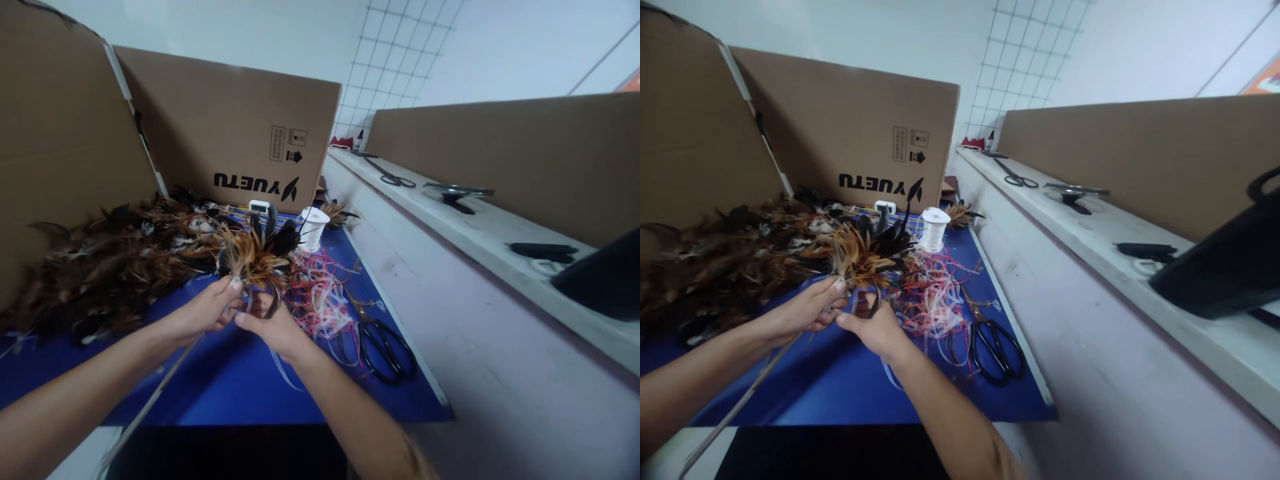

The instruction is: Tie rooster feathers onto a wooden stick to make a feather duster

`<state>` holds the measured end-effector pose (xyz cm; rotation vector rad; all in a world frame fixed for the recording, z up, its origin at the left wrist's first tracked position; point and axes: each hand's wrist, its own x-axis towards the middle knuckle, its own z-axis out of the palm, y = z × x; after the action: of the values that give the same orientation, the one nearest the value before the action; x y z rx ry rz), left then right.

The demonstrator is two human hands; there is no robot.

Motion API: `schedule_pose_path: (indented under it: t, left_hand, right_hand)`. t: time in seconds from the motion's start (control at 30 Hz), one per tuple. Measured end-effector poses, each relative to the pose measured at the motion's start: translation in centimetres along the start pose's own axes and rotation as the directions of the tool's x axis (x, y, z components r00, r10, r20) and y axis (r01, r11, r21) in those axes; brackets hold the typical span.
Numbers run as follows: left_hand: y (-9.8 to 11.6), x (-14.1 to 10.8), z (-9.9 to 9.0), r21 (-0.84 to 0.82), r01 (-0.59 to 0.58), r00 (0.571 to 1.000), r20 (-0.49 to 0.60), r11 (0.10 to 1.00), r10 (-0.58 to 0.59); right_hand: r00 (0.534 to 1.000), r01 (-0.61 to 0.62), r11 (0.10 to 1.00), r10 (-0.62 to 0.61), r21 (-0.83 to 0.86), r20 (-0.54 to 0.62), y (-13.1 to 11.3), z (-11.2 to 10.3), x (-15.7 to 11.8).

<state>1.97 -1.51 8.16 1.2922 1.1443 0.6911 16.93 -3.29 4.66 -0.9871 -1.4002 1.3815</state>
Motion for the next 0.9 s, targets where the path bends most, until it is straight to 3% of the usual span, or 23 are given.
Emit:
schedule_pose_path:
  t: [0.07,0.13,0.2,0.3,0.4,0.47,0.7,0.9]
  left_hand:
    - [0.0,0.1,0.0,-0.010,-0.001,1.000,-0.002,1.000,0.001]
    - [-0.2,0.1,0.0,-0.013,-0.003,1.000,-0.014,1.000,0.003]
    - [-0.4,0.2,0.0,-0.020,-0.004,1.000,-0.016,1.000,0.004]
    - [-0.8,0.3,0.0,-0.027,-0.007,1.000,-0.017,1.000,0.006]
    - [-1.1,0.5,0.3,0.016,-0.008,0.999,-0.048,1.000,0.009]
    - [-1.4,0.7,0.4,0.071,-0.025,0.997,-0.076,0.997,0.031]
    - [-2.9,1.6,0.3,0.294,-0.120,0.976,-0.139,0.948,0.167]
    - [-3.7,2.9,0.4,0.462,-0.173,0.931,-0.211,0.870,0.297]
  right_hand:
    - [0.992,-0.123,0.959,0.120,0.257,0.026,0.3,0.4,1.0]
    - [0.986,-0.157,0.933,0.167,0.325,-0.003,0.5,0.6,1.6]
    - [0.991,-0.072,0.960,0.100,0.271,-0.090,0.8,0.6,1.8]
    - [0.969,0.097,0.994,-0.083,0.050,-0.231,1.6,0.7,2.0]
    - [0.931,0.134,0.966,-0.199,-0.221,-0.306,2.4,0.7,2.2]
    - [0.920,0.138,0.945,-0.233,-0.297,-0.316,2.6,0.6,2.2]
    - [0.939,0.163,0.972,-0.204,-0.167,-0.276,2.5,0.7,1.5]
    - [0.929,0.174,0.978,-0.201,-0.112,-0.311,3.1,0.6,2.0]
